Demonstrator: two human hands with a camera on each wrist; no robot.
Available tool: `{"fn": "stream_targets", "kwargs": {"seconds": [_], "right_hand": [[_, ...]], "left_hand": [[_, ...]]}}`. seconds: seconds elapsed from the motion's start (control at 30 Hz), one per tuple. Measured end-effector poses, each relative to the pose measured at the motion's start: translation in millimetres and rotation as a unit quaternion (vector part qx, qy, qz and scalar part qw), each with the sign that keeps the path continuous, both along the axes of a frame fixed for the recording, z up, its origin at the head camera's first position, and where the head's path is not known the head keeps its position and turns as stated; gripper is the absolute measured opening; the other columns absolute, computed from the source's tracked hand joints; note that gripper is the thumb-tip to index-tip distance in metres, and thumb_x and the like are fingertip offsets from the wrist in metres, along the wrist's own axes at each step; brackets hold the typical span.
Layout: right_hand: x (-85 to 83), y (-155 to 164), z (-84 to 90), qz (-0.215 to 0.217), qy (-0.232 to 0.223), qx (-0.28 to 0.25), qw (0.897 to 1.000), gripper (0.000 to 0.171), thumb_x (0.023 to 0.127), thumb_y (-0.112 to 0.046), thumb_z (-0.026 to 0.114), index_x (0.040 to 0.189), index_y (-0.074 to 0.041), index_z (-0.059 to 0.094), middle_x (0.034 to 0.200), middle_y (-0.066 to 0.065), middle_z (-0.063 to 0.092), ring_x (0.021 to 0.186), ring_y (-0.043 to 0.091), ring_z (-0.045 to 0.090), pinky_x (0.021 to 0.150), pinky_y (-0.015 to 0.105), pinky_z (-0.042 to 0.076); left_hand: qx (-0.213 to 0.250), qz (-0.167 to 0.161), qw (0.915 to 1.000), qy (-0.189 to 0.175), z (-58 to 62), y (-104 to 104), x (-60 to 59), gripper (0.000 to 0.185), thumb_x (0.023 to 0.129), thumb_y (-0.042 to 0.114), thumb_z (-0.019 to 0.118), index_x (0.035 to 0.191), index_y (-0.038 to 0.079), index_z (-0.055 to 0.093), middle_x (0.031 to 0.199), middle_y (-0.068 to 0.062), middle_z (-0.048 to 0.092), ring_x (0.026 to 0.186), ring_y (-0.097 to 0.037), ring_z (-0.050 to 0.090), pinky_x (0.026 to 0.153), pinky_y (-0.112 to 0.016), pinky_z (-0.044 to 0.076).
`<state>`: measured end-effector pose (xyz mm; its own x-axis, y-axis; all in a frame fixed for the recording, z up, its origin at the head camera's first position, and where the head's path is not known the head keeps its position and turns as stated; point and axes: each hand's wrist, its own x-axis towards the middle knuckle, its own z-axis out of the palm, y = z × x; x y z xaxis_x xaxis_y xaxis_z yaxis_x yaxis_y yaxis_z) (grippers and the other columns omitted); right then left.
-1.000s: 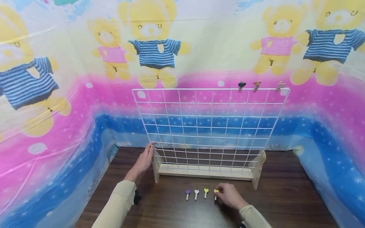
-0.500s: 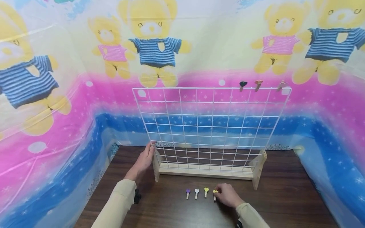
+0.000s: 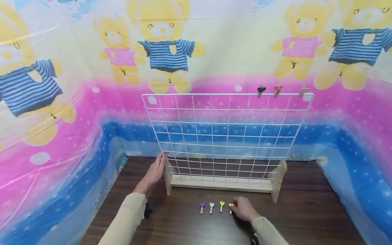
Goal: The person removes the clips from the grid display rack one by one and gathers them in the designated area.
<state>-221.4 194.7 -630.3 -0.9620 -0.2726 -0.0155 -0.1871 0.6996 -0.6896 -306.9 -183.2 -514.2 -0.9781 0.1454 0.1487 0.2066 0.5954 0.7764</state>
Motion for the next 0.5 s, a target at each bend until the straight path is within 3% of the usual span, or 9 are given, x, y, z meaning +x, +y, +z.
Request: {"fn": "stream_targets", "kwargs": {"seconds": [0.1, 0.2, 0.5], "right_hand": [[-0.9, -0.5, -0.3, 0.006, 0.03, 0.017, 0.999, 0.005, 0.082, -0.007, 0.069, 0.081, -0.009, 0.065, 0.062, -0.008, 0.051, 0.05, 0.006, 0.048, 0.049, 0.025, 0.04], [-1.7, -1.5, -1.0, 0.006, 0.056, 0.035, 0.998, 0.007, 0.08, -0.006, 0.07, 0.08, -0.011, 0.065, 0.063, -0.009, 0.049, 0.054, 0.005, 0.045, 0.052, 0.025, 0.037], [-3.5, -2.8, 4.0, -0.016, 0.061, 0.067, 0.996, 0.008, 0.079, -0.01, 0.072, 0.086, -0.013, 0.068, 0.07, -0.006, 0.05, 0.065, 0.01, 0.046, 0.06, 0.03, 0.038]], "left_hand": [[0.004, 0.001, 1.0, 0.002, -0.1, 0.6, 0.3, 0.043, 0.104, 0.039, 0.027, 0.144, 0.023, 0.033, 0.101, -0.017, 0.056, 0.093, -0.027, 0.054, 0.083, -0.046, 0.04], [0.009, 0.001, 1.0, 0.003, -0.6, 0.5, 0.2, 0.043, 0.105, 0.039, 0.027, 0.143, 0.021, 0.033, 0.121, -0.018, 0.055, 0.109, -0.028, 0.052, 0.089, -0.05, 0.039], [0.003, -0.001, 1.0, 0.006, -0.8, 0.2, 0.0, 0.046, 0.105, 0.039, 0.026, 0.144, 0.015, 0.032, 0.113, -0.018, 0.055, 0.106, -0.029, 0.052, 0.088, -0.051, 0.039]]}}
